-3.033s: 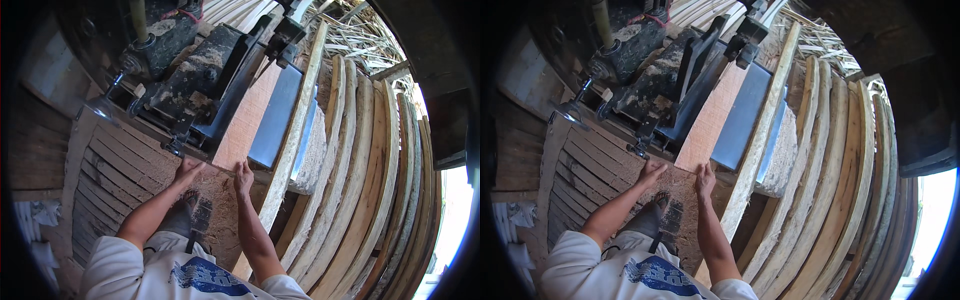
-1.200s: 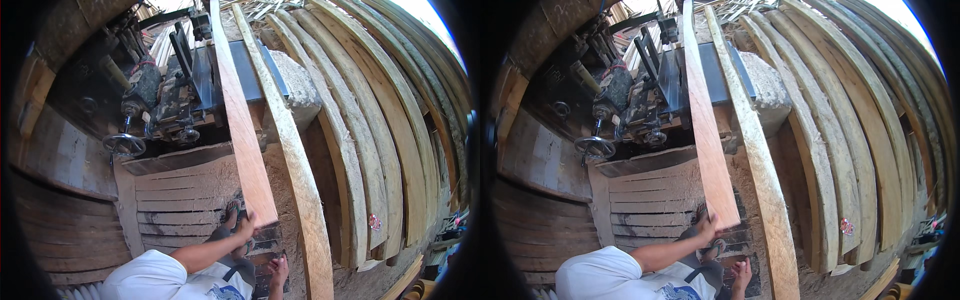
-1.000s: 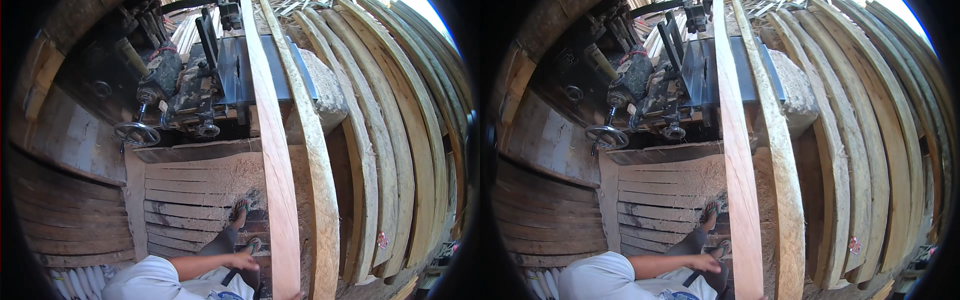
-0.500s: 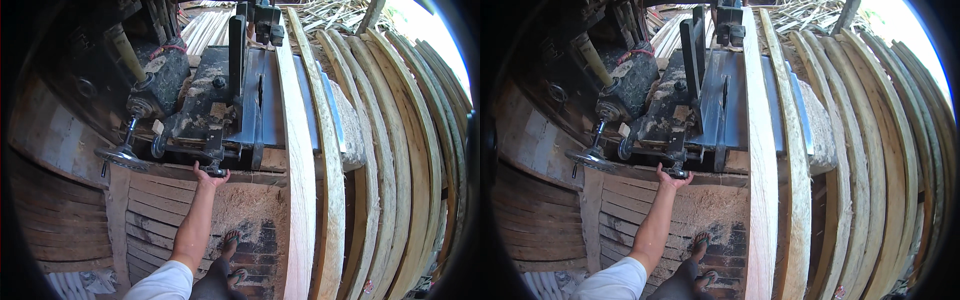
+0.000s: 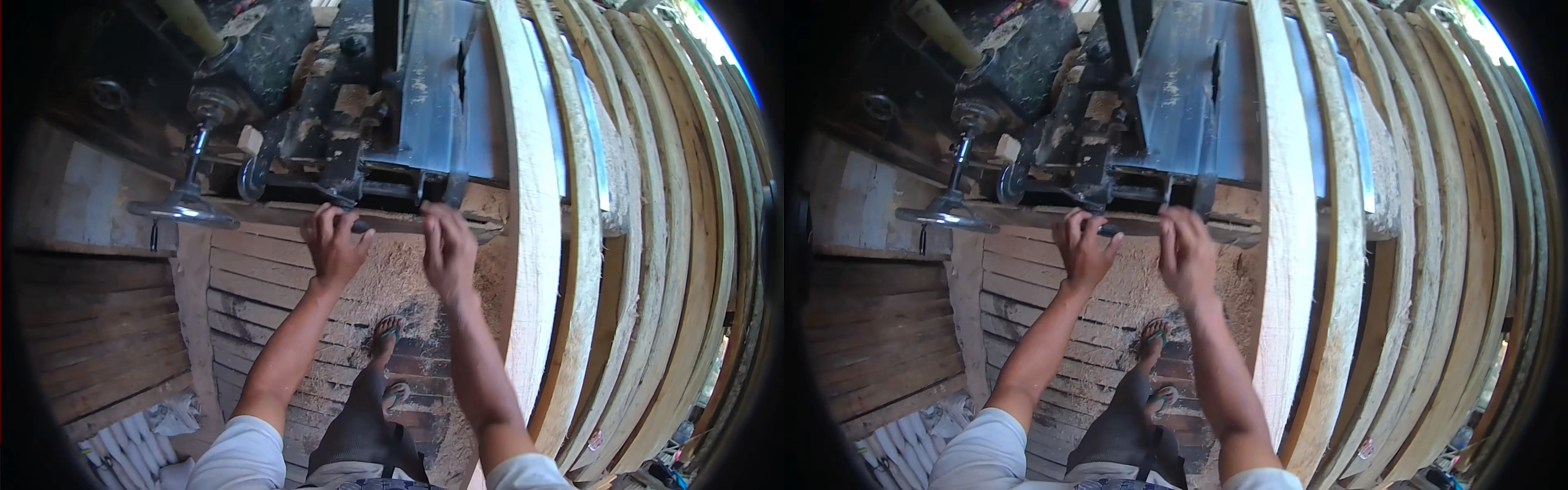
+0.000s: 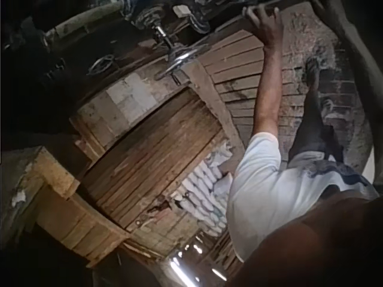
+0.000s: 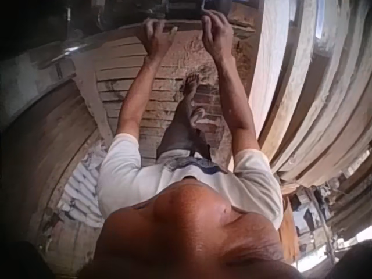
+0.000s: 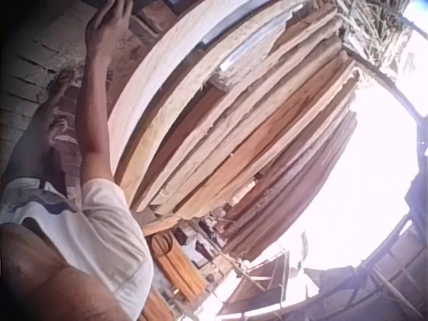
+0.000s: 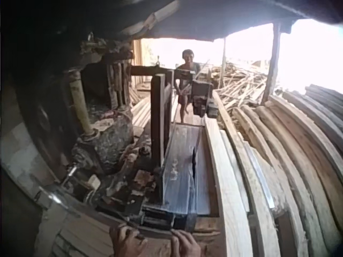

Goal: The person processes a long wooden board through a band saw multiple times, guiding it with their hands and adjusting the saw's settings between cuts.

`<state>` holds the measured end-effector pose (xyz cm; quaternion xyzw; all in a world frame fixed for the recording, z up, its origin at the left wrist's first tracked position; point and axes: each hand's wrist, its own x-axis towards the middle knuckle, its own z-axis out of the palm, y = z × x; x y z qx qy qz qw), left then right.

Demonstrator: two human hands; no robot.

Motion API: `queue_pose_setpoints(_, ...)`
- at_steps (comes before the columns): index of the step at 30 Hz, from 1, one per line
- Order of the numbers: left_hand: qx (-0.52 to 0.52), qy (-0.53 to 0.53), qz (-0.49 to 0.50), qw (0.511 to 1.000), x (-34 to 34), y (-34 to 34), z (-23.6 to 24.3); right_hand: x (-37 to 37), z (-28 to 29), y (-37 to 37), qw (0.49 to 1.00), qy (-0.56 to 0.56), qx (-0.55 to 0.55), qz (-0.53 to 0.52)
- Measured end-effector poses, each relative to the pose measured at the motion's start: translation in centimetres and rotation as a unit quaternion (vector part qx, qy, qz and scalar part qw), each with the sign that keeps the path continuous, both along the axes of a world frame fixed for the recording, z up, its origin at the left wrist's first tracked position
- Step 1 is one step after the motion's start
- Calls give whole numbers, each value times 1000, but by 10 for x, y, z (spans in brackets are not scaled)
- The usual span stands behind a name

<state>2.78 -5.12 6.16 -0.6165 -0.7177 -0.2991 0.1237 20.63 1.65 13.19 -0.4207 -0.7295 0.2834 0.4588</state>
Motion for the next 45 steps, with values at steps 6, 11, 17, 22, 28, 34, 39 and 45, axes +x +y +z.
queue_pose_setpoints(6, -26, -175, 98, 979, 5, 30, -1, -32, -38, 134, 915, -298, 271, -10)
queue_pose_setpoints(11, 24, -181, 175, 968, -13, 28, -23, -11, -74, -10, 951, -182, -111, 224)
queue_pose_setpoints(17, -9, -285, 160, 945, -21, 38, -28, -97, -173, 11, 799, 350, -483, 75)
queue_pose_setpoints(22, -29, -590, 152, 792, -46, 37, -34, -115, -171, 2, 695, 490, -485, 206)
queue_pose_setpoints(28, 17, -770, 94, 631, -37, 39, -33, -93, -167, 1, 832, 344, -379, 214)
queue_pose_setpoints(34, -46, -791, 58, 608, -34, 46, -35, -85, -151, -1, 896, 243, -351, 123)
queue_pose_setpoints(39, -50, -856, 33, 514, -76, 40, -78, -103, -110, -15, 957, 49, -281, 44)
queue_pose_setpoints(45, 0, -594, 94, 799, -62, 32, -52, -86, -89, -11, 944, -33, -324, 47)
